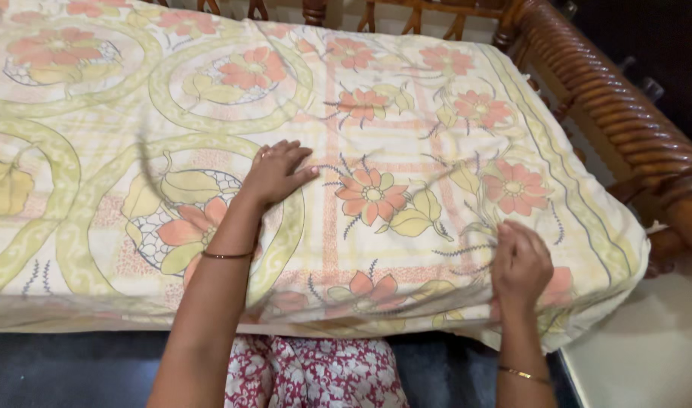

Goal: The person smooths a floral-patterned bedsheet over a mattress on a wooden bed frame. They tuck the sheet under the mattress at the corners and along the sides, then continue smoothing the surface to remove wrinkles.

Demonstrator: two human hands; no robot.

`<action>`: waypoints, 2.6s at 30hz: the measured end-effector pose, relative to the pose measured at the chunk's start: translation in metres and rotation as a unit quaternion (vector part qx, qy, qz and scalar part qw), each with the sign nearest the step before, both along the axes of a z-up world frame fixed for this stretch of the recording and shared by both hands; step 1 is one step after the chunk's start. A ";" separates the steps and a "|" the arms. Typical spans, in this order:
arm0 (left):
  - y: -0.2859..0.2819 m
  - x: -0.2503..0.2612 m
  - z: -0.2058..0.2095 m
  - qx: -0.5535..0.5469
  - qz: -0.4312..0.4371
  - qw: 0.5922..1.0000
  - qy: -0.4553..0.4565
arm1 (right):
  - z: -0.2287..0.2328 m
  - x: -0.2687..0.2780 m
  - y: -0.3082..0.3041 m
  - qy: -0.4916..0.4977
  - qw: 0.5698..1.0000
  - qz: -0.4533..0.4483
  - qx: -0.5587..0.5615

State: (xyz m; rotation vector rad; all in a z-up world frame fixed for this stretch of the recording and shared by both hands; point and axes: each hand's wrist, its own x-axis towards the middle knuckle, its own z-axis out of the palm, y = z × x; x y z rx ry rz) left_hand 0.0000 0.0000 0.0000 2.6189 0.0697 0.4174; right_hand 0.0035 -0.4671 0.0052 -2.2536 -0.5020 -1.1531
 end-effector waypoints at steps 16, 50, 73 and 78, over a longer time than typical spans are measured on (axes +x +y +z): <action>-0.019 0.032 0.001 0.049 -0.024 0.998 -0.040 | 0.027 0.025 0.015 0.226 0.964 -0.117 -0.077; -0.020 -0.001 0.031 -0.113 -0.067 0.981 -0.146 | 0.033 0.122 0.134 0.195 0.951 0.216 -0.105; -0.022 -0.003 0.023 -0.045 -0.152 0.983 -0.095 | 0.021 0.212 -0.002 0.478 0.771 -0.217 -0.360; -0.028 -0.009 0.023 -0.048 -0.146 0.979 -0.133 | -0.016 0.122 0.171 0.274 0.896 0.157 -0.313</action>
